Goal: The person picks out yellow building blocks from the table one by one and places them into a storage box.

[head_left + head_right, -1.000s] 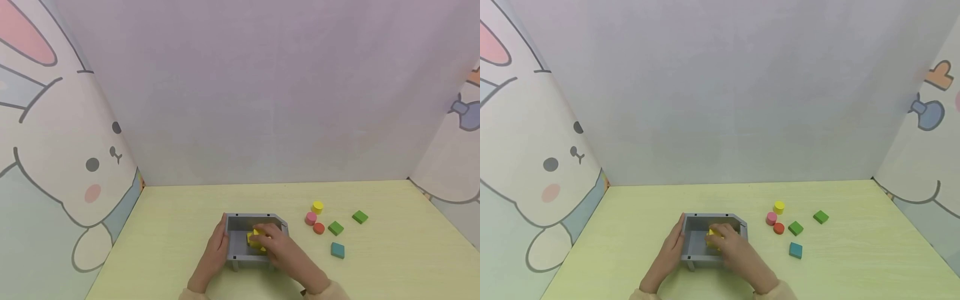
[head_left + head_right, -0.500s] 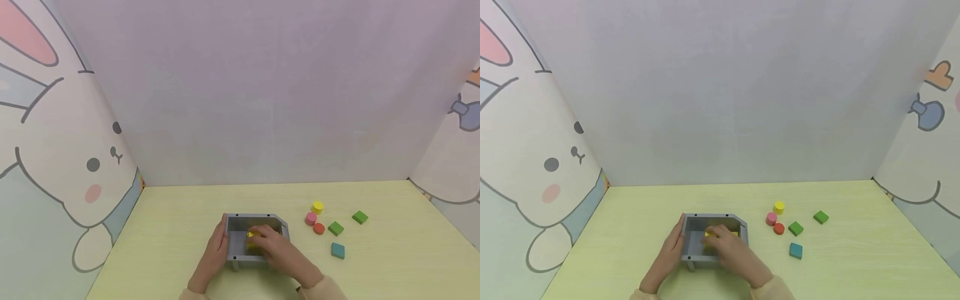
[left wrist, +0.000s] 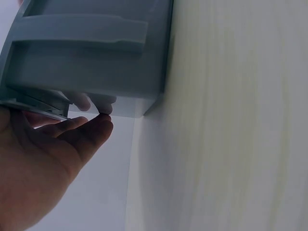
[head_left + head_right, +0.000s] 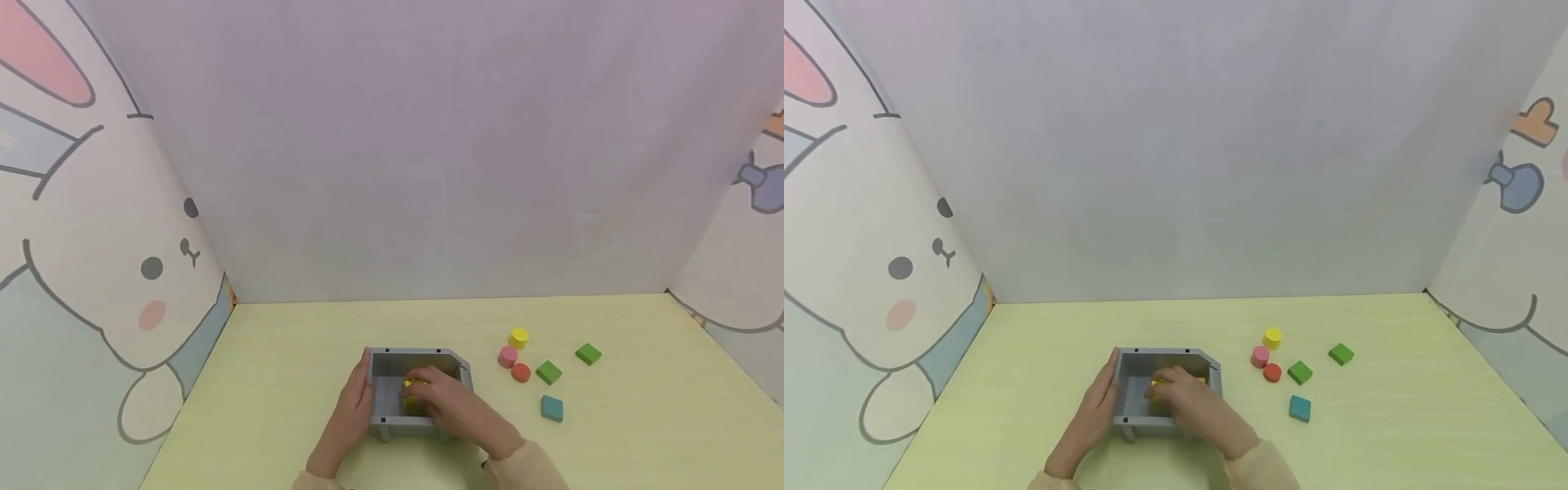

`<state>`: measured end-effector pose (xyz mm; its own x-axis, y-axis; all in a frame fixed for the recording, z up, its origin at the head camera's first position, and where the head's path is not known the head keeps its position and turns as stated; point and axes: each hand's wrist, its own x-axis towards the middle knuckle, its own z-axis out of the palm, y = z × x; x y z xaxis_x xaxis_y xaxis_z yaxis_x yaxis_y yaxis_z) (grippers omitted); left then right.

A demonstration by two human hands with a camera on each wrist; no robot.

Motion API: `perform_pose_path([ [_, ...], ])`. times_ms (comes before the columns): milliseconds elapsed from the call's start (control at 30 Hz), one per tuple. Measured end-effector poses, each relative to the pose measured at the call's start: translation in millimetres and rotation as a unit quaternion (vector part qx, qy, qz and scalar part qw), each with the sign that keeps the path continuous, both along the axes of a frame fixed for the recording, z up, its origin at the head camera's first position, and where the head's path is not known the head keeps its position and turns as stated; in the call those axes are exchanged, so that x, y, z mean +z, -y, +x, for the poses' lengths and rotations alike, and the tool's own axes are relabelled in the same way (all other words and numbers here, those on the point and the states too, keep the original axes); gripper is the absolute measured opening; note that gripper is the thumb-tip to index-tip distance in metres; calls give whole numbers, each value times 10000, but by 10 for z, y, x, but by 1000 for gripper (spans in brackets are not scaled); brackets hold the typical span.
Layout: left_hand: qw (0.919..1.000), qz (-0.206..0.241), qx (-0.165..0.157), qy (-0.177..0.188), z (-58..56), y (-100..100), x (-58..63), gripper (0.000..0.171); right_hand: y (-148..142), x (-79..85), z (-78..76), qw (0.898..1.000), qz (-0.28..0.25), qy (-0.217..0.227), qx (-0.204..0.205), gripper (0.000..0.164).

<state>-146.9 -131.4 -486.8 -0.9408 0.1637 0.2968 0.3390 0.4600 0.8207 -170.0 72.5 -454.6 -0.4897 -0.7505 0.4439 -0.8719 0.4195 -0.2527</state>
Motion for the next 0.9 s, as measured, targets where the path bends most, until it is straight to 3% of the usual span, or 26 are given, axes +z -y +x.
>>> perform_pose_path([
  [567, 9999, 111, 2, 61, 3, 4, 20, 48, 50, 19, -71, 9980, 495, 377, -107, 27],
  [900, 9999, 114, -26, 118, 10, 0, 26, 48, 55, 17, -92, 9976, 490, 480, -42, 27],
])
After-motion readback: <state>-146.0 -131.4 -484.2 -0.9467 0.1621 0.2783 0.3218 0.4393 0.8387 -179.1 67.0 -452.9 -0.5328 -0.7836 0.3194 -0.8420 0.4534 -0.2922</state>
